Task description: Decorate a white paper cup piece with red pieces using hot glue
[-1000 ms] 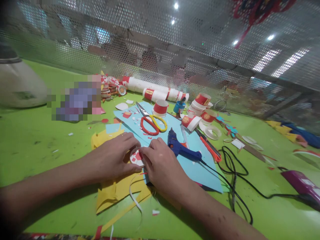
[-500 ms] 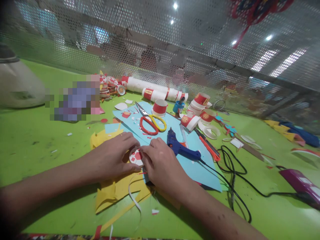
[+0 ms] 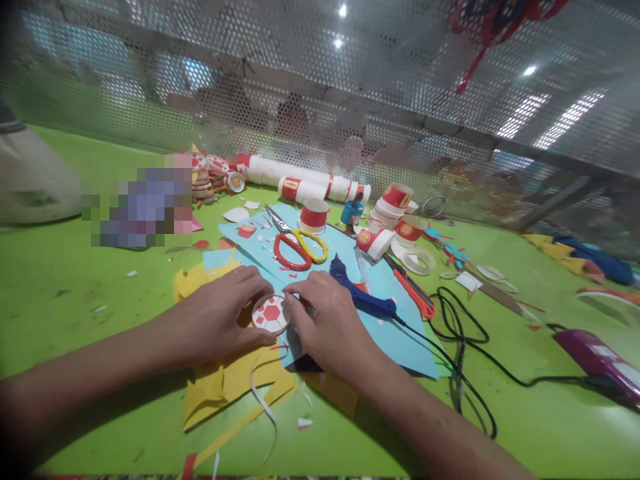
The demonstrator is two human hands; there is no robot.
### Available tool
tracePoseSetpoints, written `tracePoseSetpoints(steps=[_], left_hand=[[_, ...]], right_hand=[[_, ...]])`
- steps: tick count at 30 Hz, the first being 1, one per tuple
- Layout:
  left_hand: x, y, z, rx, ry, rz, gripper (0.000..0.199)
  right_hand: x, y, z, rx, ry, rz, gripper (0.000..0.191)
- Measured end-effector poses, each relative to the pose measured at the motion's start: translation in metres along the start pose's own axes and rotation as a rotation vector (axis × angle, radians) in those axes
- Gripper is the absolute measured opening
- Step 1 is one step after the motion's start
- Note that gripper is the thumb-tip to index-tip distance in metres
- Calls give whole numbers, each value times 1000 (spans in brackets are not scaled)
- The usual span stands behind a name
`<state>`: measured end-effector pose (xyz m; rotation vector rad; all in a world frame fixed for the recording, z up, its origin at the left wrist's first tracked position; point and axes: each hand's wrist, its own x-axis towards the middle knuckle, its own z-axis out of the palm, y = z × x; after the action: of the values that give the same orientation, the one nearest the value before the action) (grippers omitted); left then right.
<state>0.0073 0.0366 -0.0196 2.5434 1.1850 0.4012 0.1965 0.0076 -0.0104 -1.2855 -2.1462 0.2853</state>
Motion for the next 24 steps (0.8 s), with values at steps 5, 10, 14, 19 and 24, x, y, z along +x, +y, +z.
tracePoseSetpoints(steps=[5,10,14,19,24], left_hand=[[0,-1,1,-6,2,-4,32],[1,0,1,-1,-6,-1,32],[0,1,0,3,-8,6,30],[-1,-1,0,-7,16,27,30],[-1,0,-1,-12,4,9,29]], right_hand=[[0,-1,4,3,-75,-5,21],[-3,-2,5,-121,-201,-27,26],[-4,-1,6,-194,-250,-44,33],[-1,-1,6,-186,-251,-27,32],[0,-2,3,-151,-189,3,27]])
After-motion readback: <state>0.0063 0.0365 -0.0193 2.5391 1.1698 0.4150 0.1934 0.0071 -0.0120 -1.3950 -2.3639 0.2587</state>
